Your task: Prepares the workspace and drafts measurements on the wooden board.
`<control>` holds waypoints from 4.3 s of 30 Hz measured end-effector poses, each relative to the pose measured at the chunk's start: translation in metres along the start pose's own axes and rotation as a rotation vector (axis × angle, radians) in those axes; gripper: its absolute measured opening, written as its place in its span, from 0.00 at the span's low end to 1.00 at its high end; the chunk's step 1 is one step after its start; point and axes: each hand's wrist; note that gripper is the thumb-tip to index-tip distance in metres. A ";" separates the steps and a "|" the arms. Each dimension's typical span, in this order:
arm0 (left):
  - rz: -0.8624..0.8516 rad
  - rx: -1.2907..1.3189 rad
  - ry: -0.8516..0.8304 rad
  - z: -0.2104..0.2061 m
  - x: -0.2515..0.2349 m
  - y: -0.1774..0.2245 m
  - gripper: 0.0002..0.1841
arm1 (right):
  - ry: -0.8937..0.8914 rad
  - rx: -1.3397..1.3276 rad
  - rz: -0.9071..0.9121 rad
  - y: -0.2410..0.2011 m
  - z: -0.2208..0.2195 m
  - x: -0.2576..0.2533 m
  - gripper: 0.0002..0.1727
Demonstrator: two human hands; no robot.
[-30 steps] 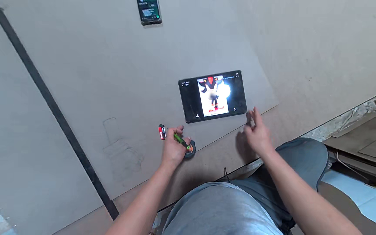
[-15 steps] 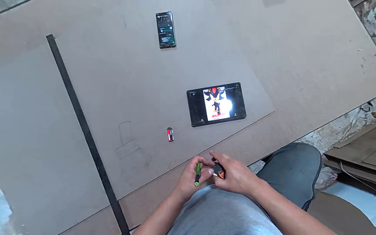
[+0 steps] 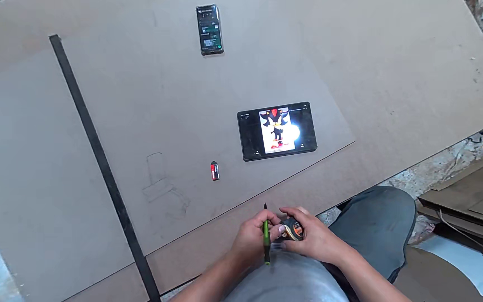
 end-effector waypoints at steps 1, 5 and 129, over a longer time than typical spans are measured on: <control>-0.047 -0.049 0.015 -0.003 -0.001 -0.002 0.09 | 0.012 0.013 -0.013 -0.001 0.005 -0.005 0.44; -0.202 -0.314 0.049 -0.004 -0.021 -0.008 0.10 | 0.032 0.129 0.051 -0.009 0.030 -0.036 0.39; -0.242 -1.194 0.557 0.231 -0.263 -0.090 0.25 | 0.700 0.506 0.560 -0.011 0.269 -0.244 0.12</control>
Point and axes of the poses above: each hand's wrist, its own x-axis away from the middle knuckle, its own z-axis out of the back of the hand, y = z × x, and after that the axes turned 15 degrees about -z, right-handed
